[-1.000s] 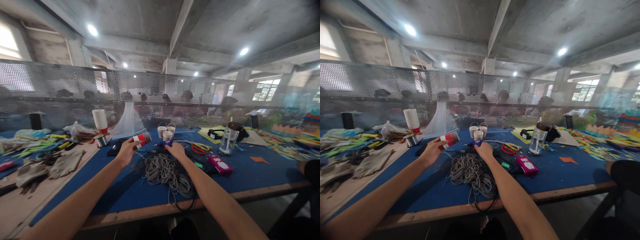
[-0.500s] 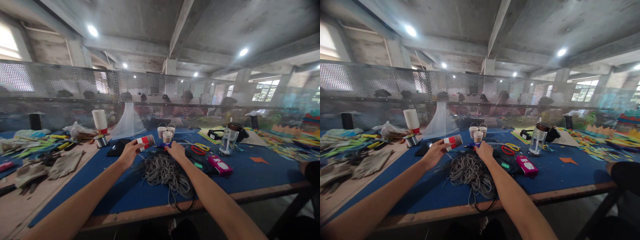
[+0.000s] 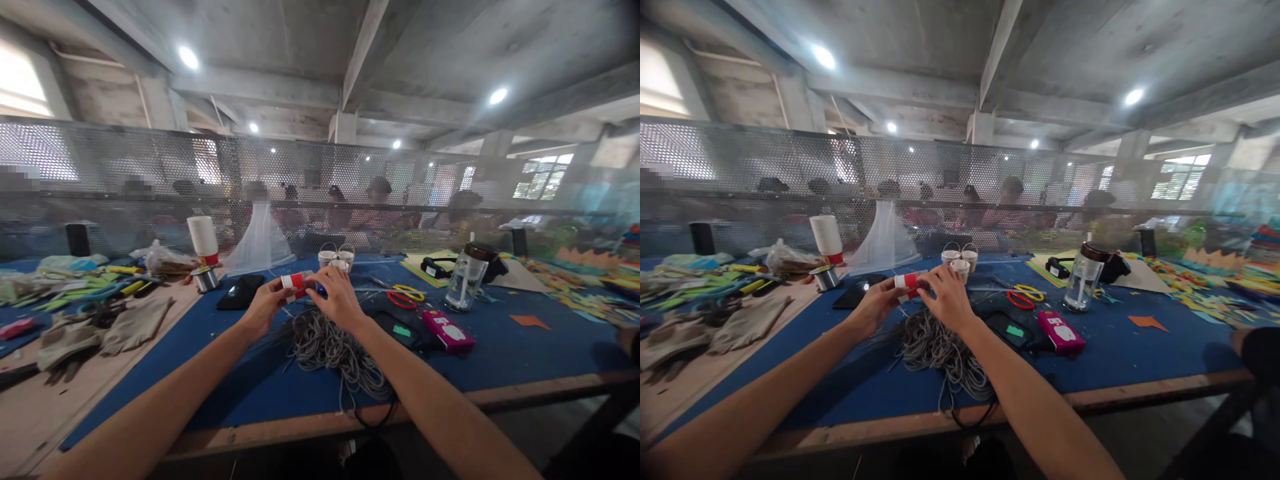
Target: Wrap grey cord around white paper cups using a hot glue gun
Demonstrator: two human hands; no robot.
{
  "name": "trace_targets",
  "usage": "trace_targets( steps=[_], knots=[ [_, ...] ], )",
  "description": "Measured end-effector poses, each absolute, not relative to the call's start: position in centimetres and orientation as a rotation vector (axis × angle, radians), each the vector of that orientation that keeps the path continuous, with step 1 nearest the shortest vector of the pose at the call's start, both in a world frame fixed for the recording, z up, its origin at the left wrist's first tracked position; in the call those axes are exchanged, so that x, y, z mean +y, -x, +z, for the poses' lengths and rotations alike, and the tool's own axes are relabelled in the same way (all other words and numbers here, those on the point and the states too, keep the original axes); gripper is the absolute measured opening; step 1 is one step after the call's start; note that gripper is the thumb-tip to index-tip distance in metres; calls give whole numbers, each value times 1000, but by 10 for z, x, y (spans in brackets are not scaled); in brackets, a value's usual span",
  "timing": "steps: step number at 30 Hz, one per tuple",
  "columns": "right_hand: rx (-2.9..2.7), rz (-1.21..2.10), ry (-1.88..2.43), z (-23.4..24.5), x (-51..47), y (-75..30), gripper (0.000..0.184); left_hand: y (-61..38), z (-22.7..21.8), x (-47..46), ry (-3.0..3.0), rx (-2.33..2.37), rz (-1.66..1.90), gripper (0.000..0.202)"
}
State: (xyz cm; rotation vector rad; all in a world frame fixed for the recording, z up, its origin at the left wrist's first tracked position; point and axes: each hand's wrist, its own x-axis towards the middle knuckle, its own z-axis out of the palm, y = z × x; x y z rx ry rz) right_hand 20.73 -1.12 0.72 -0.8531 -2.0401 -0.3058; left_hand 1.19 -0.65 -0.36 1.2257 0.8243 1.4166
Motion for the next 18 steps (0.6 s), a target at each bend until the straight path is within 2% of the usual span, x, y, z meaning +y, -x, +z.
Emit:
trace_targets(
  steps=[3,9,18],
  knots=[
    [-2138,-356,801,6,-19,-202,25,-14,-3,-8,-1244,824,1390,40],
    [-2142,-413,820,4,-20,-199,15,-18,-1,-13,-1273,825,1327,40],
    [-2085,-326,823,6,-19,-202,15,-17,-4,-13,-1311,792,1299,39]
  ],
)
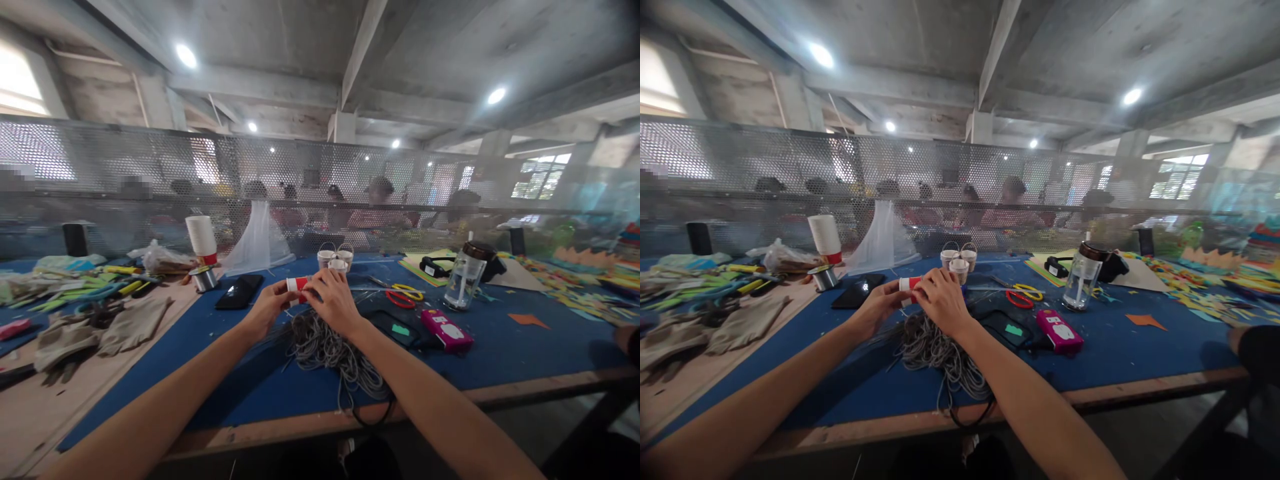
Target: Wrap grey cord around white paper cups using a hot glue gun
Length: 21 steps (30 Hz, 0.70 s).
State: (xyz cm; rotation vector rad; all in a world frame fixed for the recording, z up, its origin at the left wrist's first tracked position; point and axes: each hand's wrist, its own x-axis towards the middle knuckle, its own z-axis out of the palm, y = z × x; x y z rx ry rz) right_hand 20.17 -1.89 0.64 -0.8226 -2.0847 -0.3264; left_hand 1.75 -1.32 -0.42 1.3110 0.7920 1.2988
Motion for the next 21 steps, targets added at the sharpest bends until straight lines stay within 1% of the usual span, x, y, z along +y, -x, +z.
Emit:
trace_targets(
  steps=[11,21],
  knots=[
    [-1915,11,848,4,-2,-208,10,-21,2,-18,-1308,858,1244,38],
    [-1878,89,842,3,1,-208,12,-21,3,-19,-1304,847,1219,35]
  ],
)
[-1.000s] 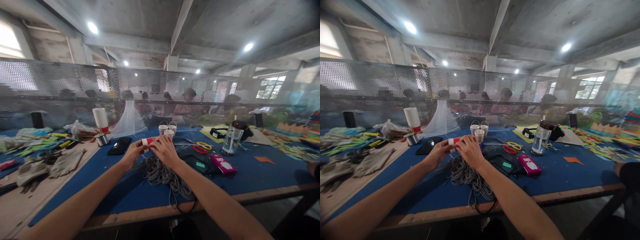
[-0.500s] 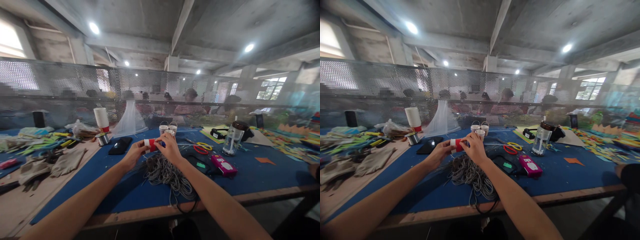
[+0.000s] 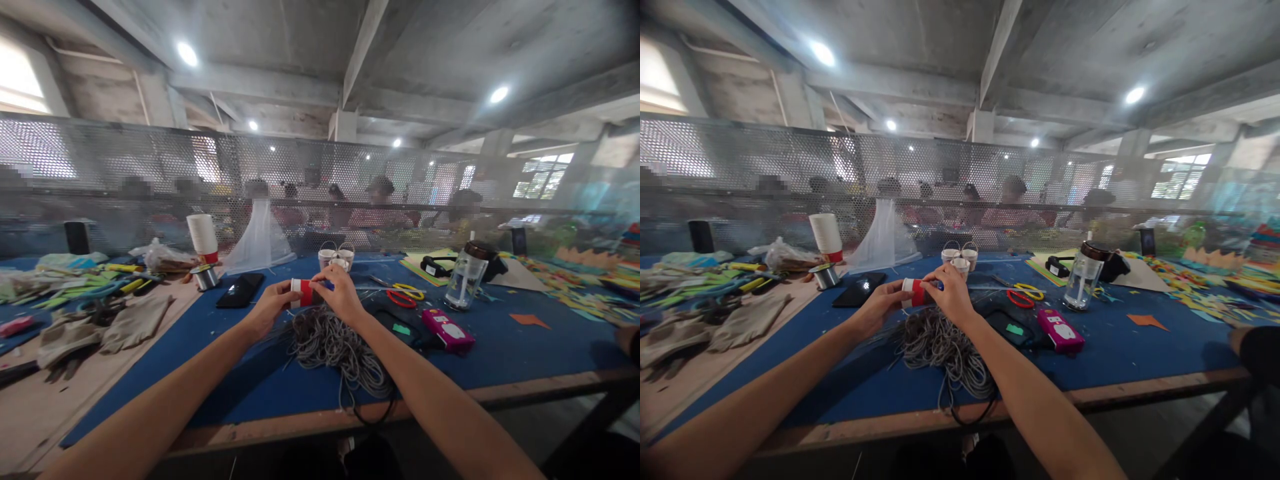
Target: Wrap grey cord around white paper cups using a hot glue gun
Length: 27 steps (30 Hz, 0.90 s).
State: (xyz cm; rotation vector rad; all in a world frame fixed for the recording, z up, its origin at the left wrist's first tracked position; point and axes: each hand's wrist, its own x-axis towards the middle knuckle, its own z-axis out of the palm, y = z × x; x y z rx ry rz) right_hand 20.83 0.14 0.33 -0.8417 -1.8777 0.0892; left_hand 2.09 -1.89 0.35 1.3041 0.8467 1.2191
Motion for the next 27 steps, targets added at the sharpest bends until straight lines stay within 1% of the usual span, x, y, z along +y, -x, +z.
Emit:
trace_targets(
  steps=[12,27],
  knots=[
    [-1873,101,847,5,2,-209,17,-20,5,-20,-1352,829,1195,32],
    [-1850,164,810,5,4,-208,12,-18,5,-20,-1384,829,1182,28]
  ],
)
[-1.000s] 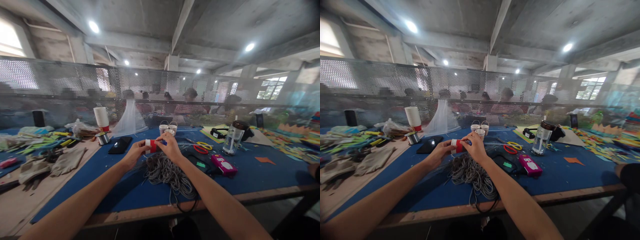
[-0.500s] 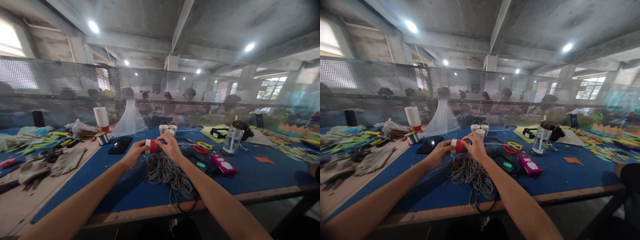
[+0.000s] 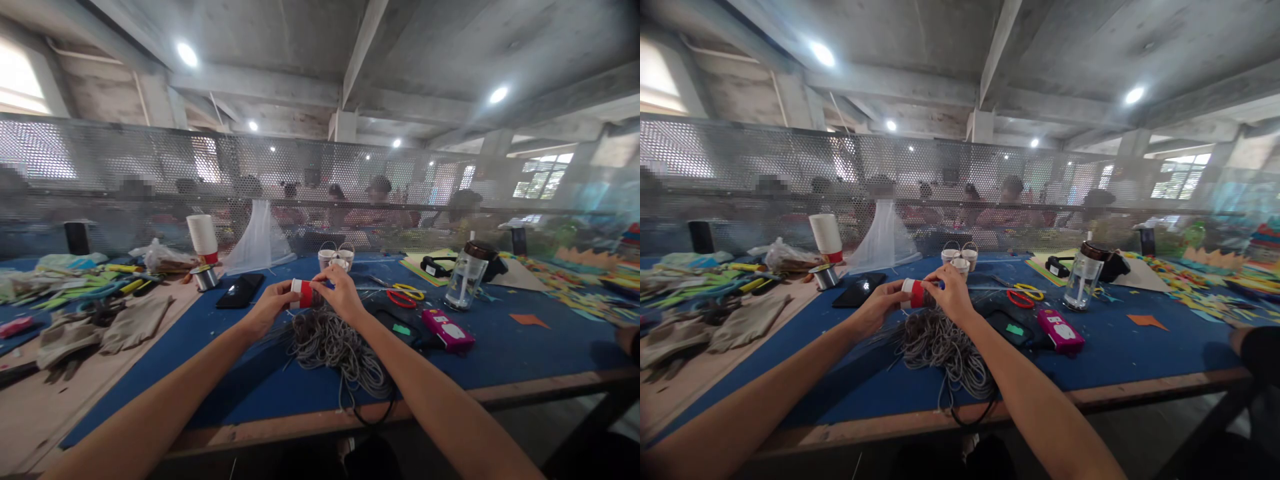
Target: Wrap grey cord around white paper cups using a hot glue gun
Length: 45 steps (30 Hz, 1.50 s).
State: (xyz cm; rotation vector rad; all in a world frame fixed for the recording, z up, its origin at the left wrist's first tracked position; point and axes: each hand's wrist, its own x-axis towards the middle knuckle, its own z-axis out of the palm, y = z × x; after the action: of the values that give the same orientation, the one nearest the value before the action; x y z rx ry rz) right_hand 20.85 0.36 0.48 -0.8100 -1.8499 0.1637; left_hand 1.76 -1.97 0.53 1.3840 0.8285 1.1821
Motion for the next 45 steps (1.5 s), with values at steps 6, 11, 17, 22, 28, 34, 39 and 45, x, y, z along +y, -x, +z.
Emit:
trace_targets(
  steps=[6,11,17,22,28,34,39,45],
  knots=[
    [-1838,212,801,8,1,-209,10,-17,4,-19,-1393,812,1176,33],
    [-1835,227,809,7,2,-209,10,-17,4,-19,-1418,814,1168,33],
    [-1826,262,799,6,5,-210,6,-16,3,-19,-1437,809,1150,35],
    [-1825,261,810,7,5,-210,5,-15,3,-19,-1460,814,1136,35],
    [-1820,275,829,7,5,-210,6,-14,4,-18,-1500,811,1121,35],
    [-1812,292,839,6,6,-210,6,-12,2,-15,-1540,819,1114,32],
    [-1785,317,849,5,11,-214,8,-14,2,-17,-1615,810,1085,33],
    [-1729,360,907,4,18,-221,23,-16,3,-19,-1661,801,1046,35]
  ],
)
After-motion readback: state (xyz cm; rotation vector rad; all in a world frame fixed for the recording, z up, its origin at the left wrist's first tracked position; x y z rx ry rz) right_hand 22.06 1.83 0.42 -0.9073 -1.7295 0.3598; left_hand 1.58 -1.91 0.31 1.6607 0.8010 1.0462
